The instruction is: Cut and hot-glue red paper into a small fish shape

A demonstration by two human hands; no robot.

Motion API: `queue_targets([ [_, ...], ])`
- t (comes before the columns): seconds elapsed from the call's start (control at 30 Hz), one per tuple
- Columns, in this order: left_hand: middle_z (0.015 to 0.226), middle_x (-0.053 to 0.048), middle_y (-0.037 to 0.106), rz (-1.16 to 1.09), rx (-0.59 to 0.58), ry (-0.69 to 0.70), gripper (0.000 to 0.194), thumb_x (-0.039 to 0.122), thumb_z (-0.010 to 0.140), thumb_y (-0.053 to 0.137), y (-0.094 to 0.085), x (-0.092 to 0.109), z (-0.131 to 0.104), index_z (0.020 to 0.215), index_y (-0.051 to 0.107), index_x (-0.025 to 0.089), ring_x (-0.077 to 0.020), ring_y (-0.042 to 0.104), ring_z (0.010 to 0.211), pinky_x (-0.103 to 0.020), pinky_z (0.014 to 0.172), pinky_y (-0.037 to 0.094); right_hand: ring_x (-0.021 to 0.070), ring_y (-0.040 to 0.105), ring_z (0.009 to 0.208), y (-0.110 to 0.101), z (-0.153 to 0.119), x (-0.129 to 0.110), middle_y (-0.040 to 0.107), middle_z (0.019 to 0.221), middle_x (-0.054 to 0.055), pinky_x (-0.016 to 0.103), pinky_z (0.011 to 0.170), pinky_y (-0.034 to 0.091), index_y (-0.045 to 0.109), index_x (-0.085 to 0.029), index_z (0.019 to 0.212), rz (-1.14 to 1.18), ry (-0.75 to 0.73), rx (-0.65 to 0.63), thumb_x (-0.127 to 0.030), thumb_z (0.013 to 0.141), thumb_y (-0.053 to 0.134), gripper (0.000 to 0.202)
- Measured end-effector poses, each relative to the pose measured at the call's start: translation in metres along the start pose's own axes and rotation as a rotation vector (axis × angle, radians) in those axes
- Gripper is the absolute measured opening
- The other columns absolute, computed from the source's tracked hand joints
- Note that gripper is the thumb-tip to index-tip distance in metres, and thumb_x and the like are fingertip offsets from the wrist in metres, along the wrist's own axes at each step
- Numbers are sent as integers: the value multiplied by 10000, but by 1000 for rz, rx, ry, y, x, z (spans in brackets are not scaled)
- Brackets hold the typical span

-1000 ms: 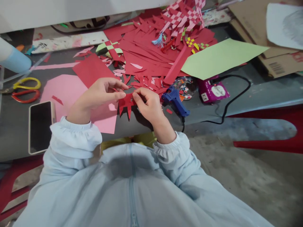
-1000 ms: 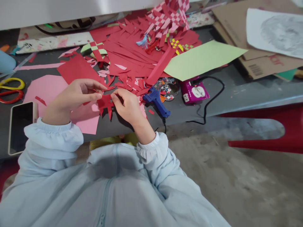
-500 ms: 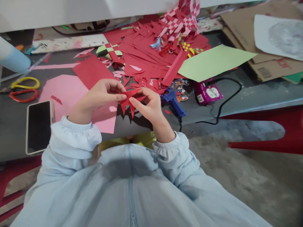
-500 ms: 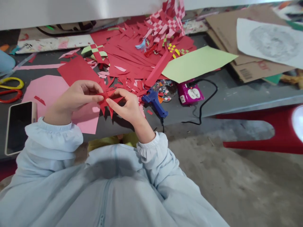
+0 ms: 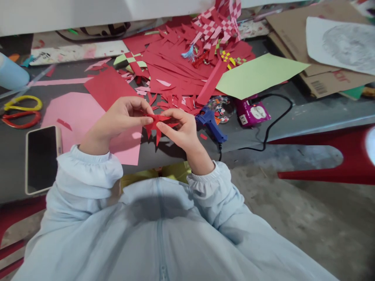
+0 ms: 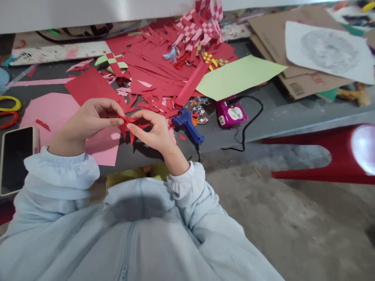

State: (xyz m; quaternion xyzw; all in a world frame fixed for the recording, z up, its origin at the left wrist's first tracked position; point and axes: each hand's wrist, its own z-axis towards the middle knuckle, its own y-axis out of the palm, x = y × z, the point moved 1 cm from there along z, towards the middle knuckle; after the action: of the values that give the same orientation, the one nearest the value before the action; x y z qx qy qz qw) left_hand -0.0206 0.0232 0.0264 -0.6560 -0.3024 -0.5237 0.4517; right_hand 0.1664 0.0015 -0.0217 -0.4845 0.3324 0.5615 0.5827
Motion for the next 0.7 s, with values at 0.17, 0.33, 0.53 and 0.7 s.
queue_targets([
  [0.17,749,-8,668,-25,-12,34,343,479,684,853,0,-1,0,791,674,206,-140,641,704,-294,687,540,149,683,752,-1,0,1,730,834,19,300,720,578,692,-222,856,46,-35,-30,-611,802,665,393],
  [0.33,726,3,650,-9,7,77,374,499,688,852,0,-2,2,781,669,186,-122,639,670,-255,634,528,119,669,683,1,2,9,711,775,-1,252,634,559,691,-206,857,155,-136,-16,-531,858,651,328],
  [0.53,717,4,654,-28,-10,92,343,469,712,847,1,-3,2,796,681,181,-119,642,659,-247,615,520,105,656,663,2,3,6,706,777,-19,244,632,564,687,-212,837,180,-188,-11,-449,826,720,239],
  [0.7,727,2,662,-49,-18,87,318,436,707,853,3,-3,2,791,686,179,-125,647,672,-258,631,528,115,649,673,2,2,4,695,766,-18,265,662,564,676,-210,831,134,-191,-12,-490,809,724,285],
])
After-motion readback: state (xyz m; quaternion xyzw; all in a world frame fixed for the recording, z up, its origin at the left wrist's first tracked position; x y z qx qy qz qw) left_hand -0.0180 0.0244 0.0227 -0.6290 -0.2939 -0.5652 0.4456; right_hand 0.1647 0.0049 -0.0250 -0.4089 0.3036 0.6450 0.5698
